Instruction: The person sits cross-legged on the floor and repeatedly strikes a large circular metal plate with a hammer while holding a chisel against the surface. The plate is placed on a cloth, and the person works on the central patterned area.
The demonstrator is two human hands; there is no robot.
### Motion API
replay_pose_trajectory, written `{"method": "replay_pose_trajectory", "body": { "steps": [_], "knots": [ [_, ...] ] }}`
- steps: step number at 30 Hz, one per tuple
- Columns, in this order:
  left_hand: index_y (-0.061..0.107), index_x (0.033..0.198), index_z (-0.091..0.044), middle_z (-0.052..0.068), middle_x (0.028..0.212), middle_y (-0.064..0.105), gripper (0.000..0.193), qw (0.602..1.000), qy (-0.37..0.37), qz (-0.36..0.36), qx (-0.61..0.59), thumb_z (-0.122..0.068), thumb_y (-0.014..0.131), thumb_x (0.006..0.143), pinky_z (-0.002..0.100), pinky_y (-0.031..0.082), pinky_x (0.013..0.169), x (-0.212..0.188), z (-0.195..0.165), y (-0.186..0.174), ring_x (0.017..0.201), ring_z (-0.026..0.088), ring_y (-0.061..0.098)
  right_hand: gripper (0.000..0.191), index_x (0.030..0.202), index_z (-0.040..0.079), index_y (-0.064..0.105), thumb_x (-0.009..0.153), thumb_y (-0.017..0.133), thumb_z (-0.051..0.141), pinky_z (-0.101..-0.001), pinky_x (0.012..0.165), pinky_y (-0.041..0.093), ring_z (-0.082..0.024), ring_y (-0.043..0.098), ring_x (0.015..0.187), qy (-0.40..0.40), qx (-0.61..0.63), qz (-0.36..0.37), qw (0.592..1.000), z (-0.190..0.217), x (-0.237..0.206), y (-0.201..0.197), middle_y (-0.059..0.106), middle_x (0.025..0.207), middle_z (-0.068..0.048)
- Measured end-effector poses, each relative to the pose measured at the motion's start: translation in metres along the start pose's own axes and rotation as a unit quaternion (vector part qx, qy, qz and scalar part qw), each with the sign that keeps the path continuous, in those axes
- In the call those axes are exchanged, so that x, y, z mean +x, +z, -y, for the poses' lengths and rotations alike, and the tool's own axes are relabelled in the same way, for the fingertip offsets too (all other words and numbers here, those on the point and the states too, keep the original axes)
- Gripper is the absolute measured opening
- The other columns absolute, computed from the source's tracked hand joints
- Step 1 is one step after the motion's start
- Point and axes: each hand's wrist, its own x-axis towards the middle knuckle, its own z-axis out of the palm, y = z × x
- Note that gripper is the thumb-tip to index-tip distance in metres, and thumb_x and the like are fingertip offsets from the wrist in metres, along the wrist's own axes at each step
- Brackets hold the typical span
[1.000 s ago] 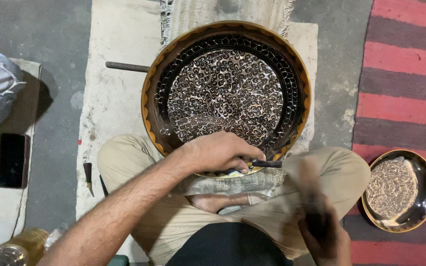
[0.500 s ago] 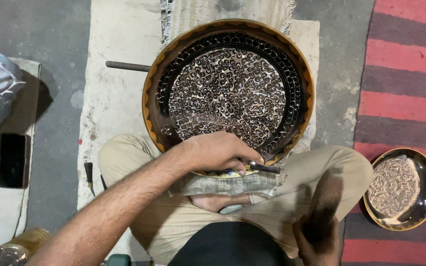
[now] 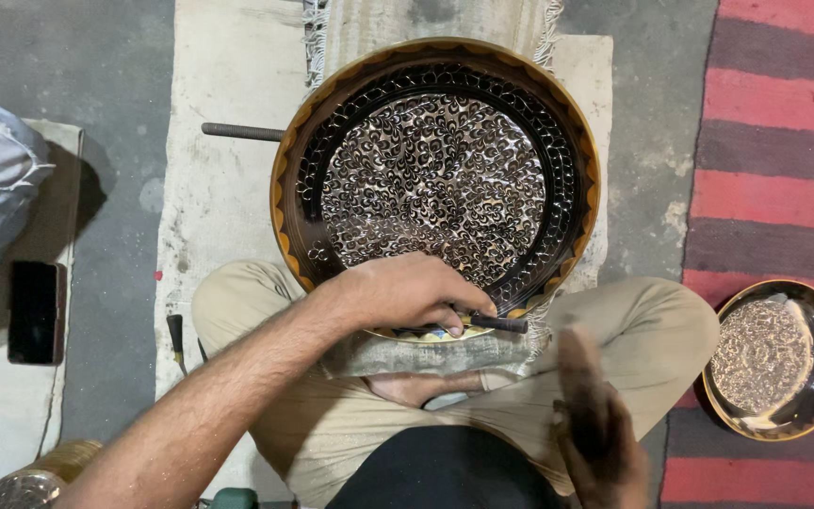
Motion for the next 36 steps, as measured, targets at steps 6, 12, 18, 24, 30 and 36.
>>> {"method": "replay_pose_trajectory", "body": {
  "steps": [6,12,18,24,30,36],
  "knots": [
    [0.069,0.128,-0.028,0.000,0.109,0.079,0.041,1.000,0.012,-0.012,0.000,-0.027,0.071,0.088,0.042,0.058,0.090,-0.003,-0.001,-0.003,0.096,0.020,0.076,0.073,0.143,0.002,0.039,0.079,0.073,-0.003,-0.0330,0.094,0.055,-0.018,0.068,0.113,0.056,0.215,0.024,0.975,0.011,0.001,0.005,0.065,0.128,-0.016],
    [0.069,0.128,-0.030,0.000,0.107,0.079,0.040,1.000,-0.022,0.006,0.009,-0.029,0.070,0.089,0.042,0.057,0.090,-0.007,-0.005,-0.007,0.094,0.020,0.076,0.067,0.145,0.002,0.042,0.085,0.073,0.004,-0.0359,0.098,0.056,-0.021,0.068,0.119,0.027,0.281,-0.003,0.959,0.021,-0.001,0.004,0.059,0.142,-0.016],
    [0.067,0.129,-0.031,-0.001,0.107,0.079,0.040,0.998,-0.054,0.029,0.011,-0.030,0.069,0.089,0.042,0.057,0.091,-0.008,-0.009,-0.010,0.094,0.020,0.076,0.065,0.146,0.007,0.048,0.090,0.080,0.012,-0.0398,0.092,0.054,-0.032,0.071,0.109,-0.001,0.200,-0.031,0.979,0.011,0.000,0.009,0.065,0.120,-0.021],
    [0.068,0.129,-0.030,0.000,0.108,0.079,0.041,0.999,-0.046,0.021,0.010,-0.028,0.070,0.088,0.042,0.056,0.091,-0.013,-0.008,-0.012,0.095,0.020,0.076,0.061,0.132,0.007,0.050,0.082,0.082,0.018,-0.0463,0.059,0.048,-0.040,0.069,0.083,0.174,0.194,-0.001,0.965,0.014,-0.001,0.009,0.077,0.112,-0.020],
    [0.069,0.126,-0.028,-0.001,0.107,0.080,0.037,0.999,-0.049,-0.001,-0.011,-0.030,0.068,0.089,0.041,0.057,0.091,-0.016,-0.008,-0.011,0.094,0.019,0.077,0.067,0.143,0.005,0.046,0.088,0.083,0.007,-0.0517,0.050,0.047,-0.054,0.059,0.066,0.272,0.120,-0.003,0.955,0.012,-0.001,0.004,0.068,0.099,-0.037],
    [0.069,0.126,-0.024,0.002,0.105,0.079,0.038,0.998,-0.059,-0.033,0.005,-0.029,0.069,0.088,0.041,0.059,0.088,-0.025,-0.006,-0.010,0.095,0.020,0.076,0.072,0.146,0.004,0.044,0.087,0.086,0.011,-0.0538,0.058,0.047,-0.046,0.061,0.074,0.166,0.162,-0.002,0.973,0.000,0.009,0.003,0.065,0.099,-0.032]
  ]
}}
